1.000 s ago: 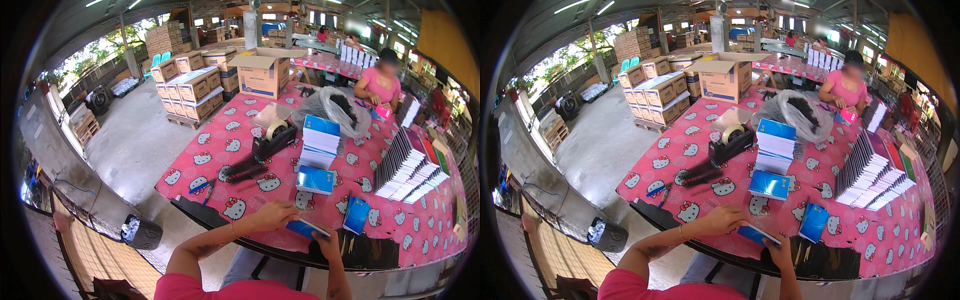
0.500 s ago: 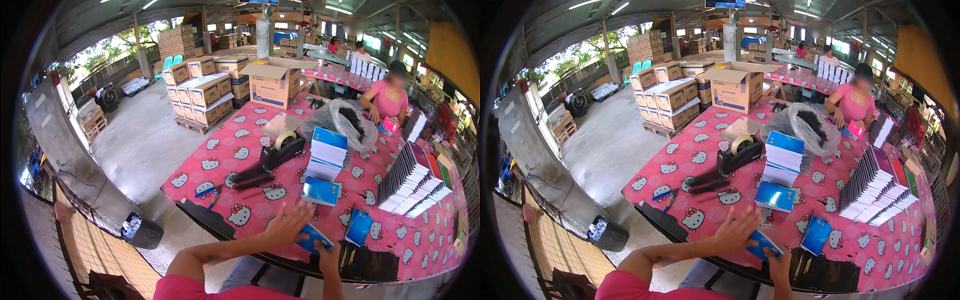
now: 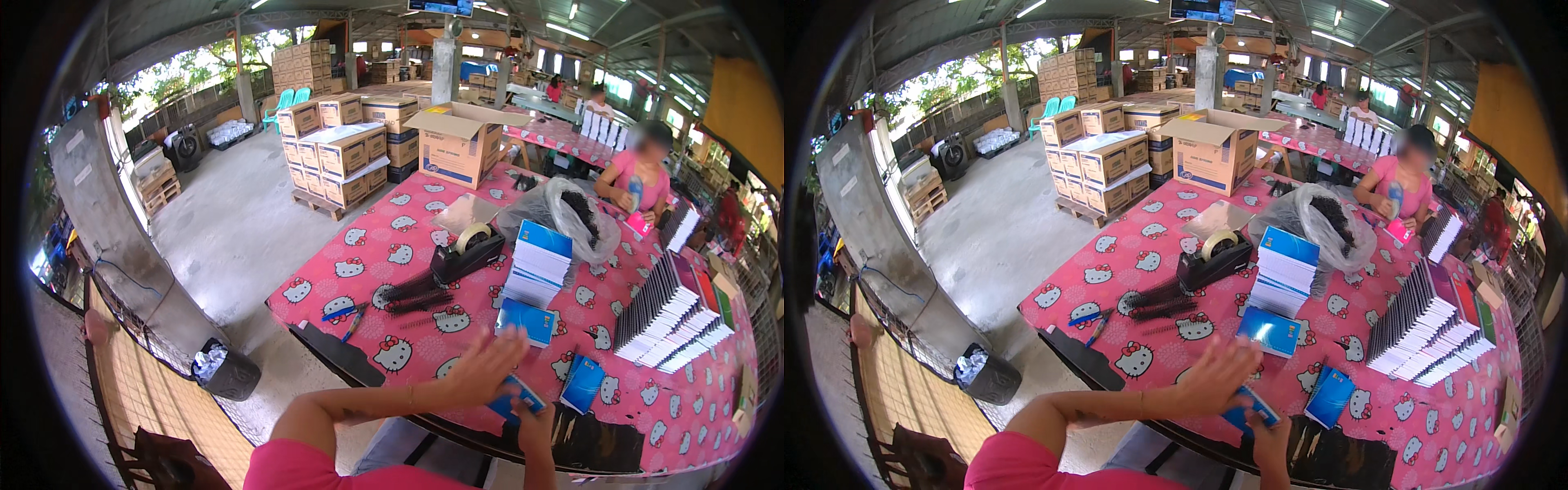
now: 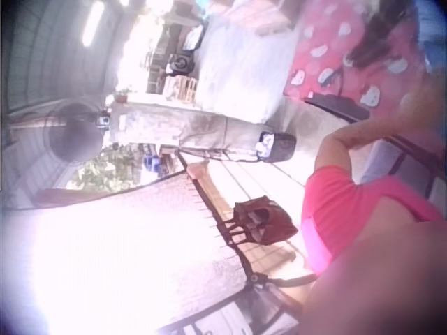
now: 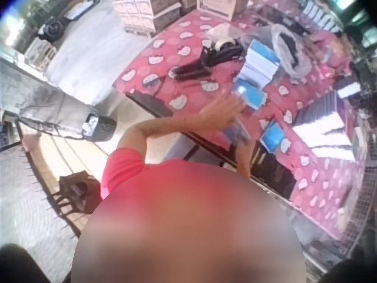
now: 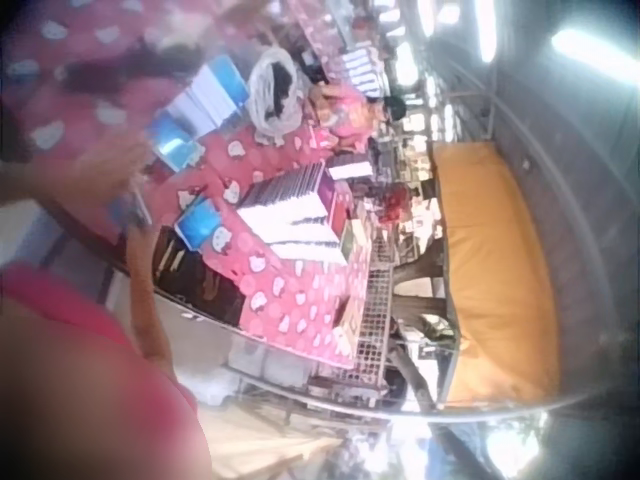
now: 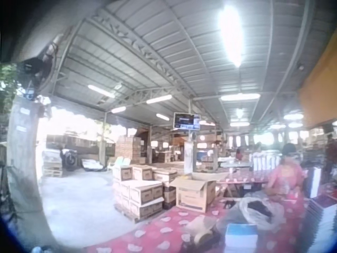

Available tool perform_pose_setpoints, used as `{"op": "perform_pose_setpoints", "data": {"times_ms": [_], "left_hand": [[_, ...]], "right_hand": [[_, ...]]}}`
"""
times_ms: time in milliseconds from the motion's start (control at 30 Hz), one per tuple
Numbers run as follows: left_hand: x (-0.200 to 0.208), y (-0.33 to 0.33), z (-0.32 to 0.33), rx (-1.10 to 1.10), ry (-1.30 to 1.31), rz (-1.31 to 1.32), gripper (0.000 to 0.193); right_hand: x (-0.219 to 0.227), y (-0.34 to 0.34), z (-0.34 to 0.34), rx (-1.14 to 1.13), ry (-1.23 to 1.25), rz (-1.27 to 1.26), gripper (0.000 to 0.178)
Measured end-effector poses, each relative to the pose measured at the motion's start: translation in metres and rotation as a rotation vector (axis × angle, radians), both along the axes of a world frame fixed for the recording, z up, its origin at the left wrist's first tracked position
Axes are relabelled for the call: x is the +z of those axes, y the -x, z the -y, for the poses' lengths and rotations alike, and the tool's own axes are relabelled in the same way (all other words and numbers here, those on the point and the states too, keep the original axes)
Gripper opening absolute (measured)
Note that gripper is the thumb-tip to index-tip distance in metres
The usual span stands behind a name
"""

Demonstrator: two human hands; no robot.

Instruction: The person uses pliers to attach spiral wire bindings to stacks of notebooks. They then place the finished notebooks into a cardboard box.

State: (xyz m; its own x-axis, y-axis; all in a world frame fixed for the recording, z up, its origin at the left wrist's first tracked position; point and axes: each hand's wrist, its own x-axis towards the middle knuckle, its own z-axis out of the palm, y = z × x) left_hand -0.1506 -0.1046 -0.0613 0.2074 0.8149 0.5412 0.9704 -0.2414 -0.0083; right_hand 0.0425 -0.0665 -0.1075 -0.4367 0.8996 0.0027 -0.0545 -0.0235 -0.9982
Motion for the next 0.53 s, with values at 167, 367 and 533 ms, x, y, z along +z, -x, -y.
{"op": "perform_pose_setpoints", "data": {"times_ms": [167, 367, 533], "left_hand": [[-0.013, -0.010, 0.009, -0.076, 0.003, 0.072, 0.085], [-0.027, -0.024, 0.033, -0.114, 0.131, -0.081, 0.086], [0.001, -0.015, -0.002, -0.020, 0.037, -0.003, 0.085]], "right_hand": [[-0.006, -0.002, -0.004, 0.029, -0.028, 0.010, 0.022], [0.003, -0.003, 0.002, 0.068, 0.005, 0.003, 0.018], [-0.007, 0.001, -0.004, 0.110, -0.064, -0.008, 0.026]]}}
